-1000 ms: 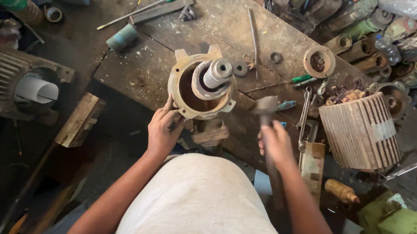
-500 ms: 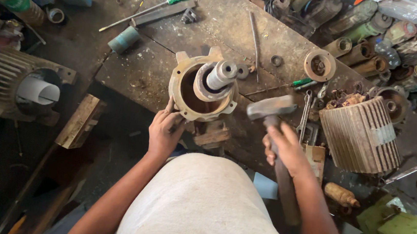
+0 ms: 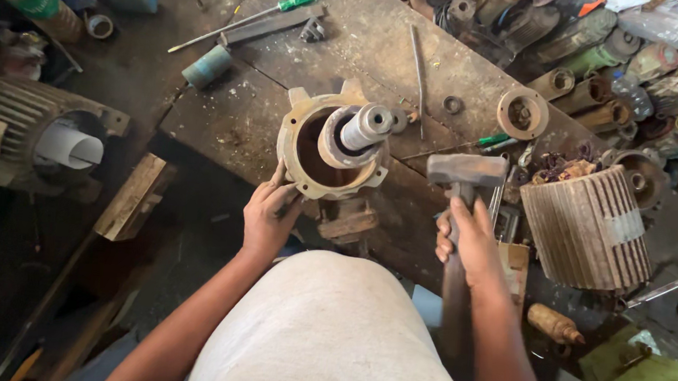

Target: The person assembles a motor by inserting a rotor into a stator housing, tightening bolts with a wrench, and tapping the assembly with a hammer to seat components.

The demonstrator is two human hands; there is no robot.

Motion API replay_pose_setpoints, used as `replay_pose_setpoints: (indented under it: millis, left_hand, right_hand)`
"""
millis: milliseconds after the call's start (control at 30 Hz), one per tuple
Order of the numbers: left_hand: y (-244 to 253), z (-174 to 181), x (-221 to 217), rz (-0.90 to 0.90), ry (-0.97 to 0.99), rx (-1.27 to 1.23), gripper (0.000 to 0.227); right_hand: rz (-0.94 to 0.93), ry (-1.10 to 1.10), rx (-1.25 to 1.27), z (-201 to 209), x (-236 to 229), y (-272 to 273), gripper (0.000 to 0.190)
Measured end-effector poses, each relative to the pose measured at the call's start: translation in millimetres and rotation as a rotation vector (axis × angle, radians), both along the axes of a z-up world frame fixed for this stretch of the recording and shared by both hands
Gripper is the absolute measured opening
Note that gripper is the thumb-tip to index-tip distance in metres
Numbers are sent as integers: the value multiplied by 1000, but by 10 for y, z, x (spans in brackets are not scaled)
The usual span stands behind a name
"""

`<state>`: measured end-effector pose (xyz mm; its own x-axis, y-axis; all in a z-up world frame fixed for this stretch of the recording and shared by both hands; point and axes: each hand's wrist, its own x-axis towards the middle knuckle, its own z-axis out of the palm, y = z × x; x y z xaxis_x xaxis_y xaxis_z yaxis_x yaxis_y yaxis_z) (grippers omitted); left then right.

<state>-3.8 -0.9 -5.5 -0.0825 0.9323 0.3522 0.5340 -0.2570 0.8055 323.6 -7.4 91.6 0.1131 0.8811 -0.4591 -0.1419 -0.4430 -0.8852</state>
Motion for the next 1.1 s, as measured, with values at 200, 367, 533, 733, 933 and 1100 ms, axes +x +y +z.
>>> replay_pose_setpoints:
  millis: [200, 367, 533, 733, 933, 1100]
  left_hand:
    - [7, 9, -9, -13, -5, 59, 25]
    - [-9, -16, 26, 43, -102, -89, 33]
    - [5, -17, 81, 77, -36, -23, 36]
    - [-30, 7, 117, 98, -155, -48, 26]
    - [-78, 27, 115, 87, -146, -99, 40]
    - [-73, -18, 134, 127, -232, -169, 25]
  right_hand:
    - [228, -69, -183, -256, -161, -10, 20]
    - [164, -478, -65, -399, -118, -102, 30]
    - [211, -911, -110, -576, -165, -147, 49]
    - [214, -923, -145, -744, -165, -135, 54]
    - [263, -1127, -27, -921, -110, -148, 52]
    - [242, -1246, 170, -1036, -70, -185, 50]
